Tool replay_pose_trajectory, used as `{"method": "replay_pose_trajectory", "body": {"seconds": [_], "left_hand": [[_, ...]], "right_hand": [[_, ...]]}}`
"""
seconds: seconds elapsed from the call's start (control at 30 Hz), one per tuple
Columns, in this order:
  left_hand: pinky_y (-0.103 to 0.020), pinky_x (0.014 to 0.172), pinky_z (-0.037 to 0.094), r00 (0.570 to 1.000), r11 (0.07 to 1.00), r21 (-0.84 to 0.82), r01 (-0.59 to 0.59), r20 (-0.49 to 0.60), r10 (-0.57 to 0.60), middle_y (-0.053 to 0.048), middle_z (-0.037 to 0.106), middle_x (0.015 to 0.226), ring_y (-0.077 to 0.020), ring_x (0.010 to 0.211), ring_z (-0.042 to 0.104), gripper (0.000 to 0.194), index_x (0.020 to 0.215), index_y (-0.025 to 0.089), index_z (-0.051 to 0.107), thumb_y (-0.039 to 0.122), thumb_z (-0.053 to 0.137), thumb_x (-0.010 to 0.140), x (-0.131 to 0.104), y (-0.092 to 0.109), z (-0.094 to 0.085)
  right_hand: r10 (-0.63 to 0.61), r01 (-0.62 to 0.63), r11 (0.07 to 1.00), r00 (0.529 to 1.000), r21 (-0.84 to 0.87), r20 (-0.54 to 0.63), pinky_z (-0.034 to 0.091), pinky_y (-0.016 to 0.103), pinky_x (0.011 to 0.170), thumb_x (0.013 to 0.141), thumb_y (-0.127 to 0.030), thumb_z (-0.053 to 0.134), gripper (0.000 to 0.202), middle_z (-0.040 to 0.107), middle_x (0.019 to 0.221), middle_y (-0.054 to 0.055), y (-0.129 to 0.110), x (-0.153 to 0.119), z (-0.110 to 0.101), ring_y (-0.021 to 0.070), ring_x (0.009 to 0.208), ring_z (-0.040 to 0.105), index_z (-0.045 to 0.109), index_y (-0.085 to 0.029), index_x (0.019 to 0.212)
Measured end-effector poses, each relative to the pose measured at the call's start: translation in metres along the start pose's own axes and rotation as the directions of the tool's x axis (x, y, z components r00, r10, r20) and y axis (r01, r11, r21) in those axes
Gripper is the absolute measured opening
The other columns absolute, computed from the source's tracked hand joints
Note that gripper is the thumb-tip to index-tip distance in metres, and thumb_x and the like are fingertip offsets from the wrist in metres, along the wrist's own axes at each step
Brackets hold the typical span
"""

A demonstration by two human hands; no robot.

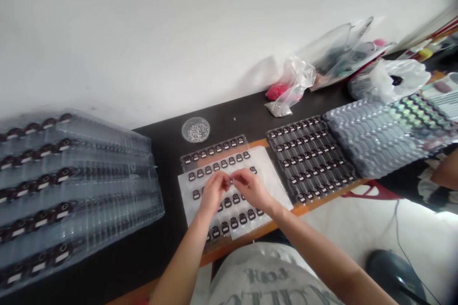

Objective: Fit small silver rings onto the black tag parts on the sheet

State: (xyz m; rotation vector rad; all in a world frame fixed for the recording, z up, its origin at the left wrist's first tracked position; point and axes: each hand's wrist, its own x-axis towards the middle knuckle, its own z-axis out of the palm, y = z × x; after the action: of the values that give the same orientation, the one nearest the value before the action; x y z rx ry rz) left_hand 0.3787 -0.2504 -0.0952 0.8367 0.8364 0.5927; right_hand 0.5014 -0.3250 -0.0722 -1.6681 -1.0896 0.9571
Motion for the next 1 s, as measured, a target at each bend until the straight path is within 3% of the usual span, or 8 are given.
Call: {"method": "replay_pose_trajectory", "body": {"seconds": [0.1, 0.23, 0.43, 0.63, 0.87, 1.0], "left_hand": [[-0.023, 0.05, 0.03, 0.999, 0.998, 0.064, 0.014, -0.04, -0.011, 0.002, 0.043, 0.059, -0.0099, 0.053, 0.038, 0.028, 0.066, 0.019, 0.054, 0.043, 0.055, 0.08, -0.012, -0.011, 0.001], [-0.024, 0.045, 0.022, 0.998, 0.993, 0.112, 0.031, -0.05, -0.025, 0.004, 0.038, 0.054, -0.0093, 0.048, 0.032, 0.032, 0.065, 0.019, 0.052, 0.048, 0.053, 0.08, -0.022, -0.018, 0.001], [-0.025, 0.046, 0.023, 0.997, 0.984, 0.166, 0.065, -0.055, -0.056, 0.003, 0.039, 0.052, -0.0106, 0.048, 0.034, 0.035, 0.06, 0.02, 0.051, 0.049, 0.055, 0.078, -0.033, -0.03, 0.004], [-0.026, 0.047, 0.023, 0.996, 0.977, 0.195, 0.087, -0.048, -0.08, 0.002, 0.04, 0.053, -0.0116, 0.05, 0.033, 0.035, 0.06, 0.02, 0.051, 0.048, 0.053, 0.08, -0.042, -0.046, 0.006], [-0.025, 0.047, 0.021, 0.98, 0.978, 0.066, 0.198, 0.021, -0.2, 0.004, 0.037, 0.053, -0.0105, 0.048, 0.031, 0.036, 0.06, 0.02, 0.048, 0.051, 0.054, 0.078, -0.05, -0.052, 0.008], [-0.025, 0.046, 0.02, 0.959, 0.961, -0.035, 0.273, 0.092, -0.269, 0.004, 0.036, 0.053, -0.0092, 0.048, 0.031, 0.037, 0.06, 0.019, 0.045, 0.049, 0.056, 0.077, -0.052, -0.052, 0.011]], "right_hand": [[-0.01, 0.008, 0.999, 1.0, 0.043, 0.03, 0.049, 0.024, 0.068, 0.082, -0.018, 0.05, 0.013, 0.058, 0.084, 0.002, -0.005, 0.004, 0.01, 0.0112, 0.07, 0.057, 0.06, -0.019, 0.091], [-0.018, 0.018, 1.0, 1.0, -0.006, -0.016, 0.049, 0.024, 0.067, 0.079, -0.015, 0.053, 0.012, 0.057, 0.084, 0.002, -0.001, -0.004, 0.015, 0.0127, 0.074, 0.058, 0.062, -0.019, 0.086], [-0.017, 0.013, 0.987, 1.0, -0.16, -0.023, 0.046, 0.025, 0.066, 0.077, -0.011, 0.053, 0.012, 0.059, 0.078, 0.002, 0.001, -0.018, 0.01, 0.0138, 0.072, 0.056, 0.062, -0.019, 0.078], [-0.028, 0.047, 0.97, 0.996, -0.24, 0.08, 0.044, 0.025, 0.067, 0.075, -0.007, 0.054, 0.012, 0.057, 0.076, 0.001, 0.009, -0.026, 0.001, 0.0129, 0.069, 0.054, 0.059, -0.018, 0.075], [-0.016, 0.057, 0.965, 0.987, -0.255, 0.161, 0.043, 0.025, 0.067, 0.075, -0.008, 0.053, 0.01, 0.056, 0.074, 0.0, 0.017, -0.032, -0.004, 0.0127, 0.068, 0.052, 0.056, -0.018, 0.075], [0.053, -0.026, 0.988, 0.983, -0.15, 0.178, 0.045, 0.023, 0.062, 0.076, -0.01, 0.053, 0.009, 0.058, 0.071, -0.001, 0.02, -0.037, -0.006, 0.0117, 0.065, 0.055, 0.056, -0.018, 0.076]]}}
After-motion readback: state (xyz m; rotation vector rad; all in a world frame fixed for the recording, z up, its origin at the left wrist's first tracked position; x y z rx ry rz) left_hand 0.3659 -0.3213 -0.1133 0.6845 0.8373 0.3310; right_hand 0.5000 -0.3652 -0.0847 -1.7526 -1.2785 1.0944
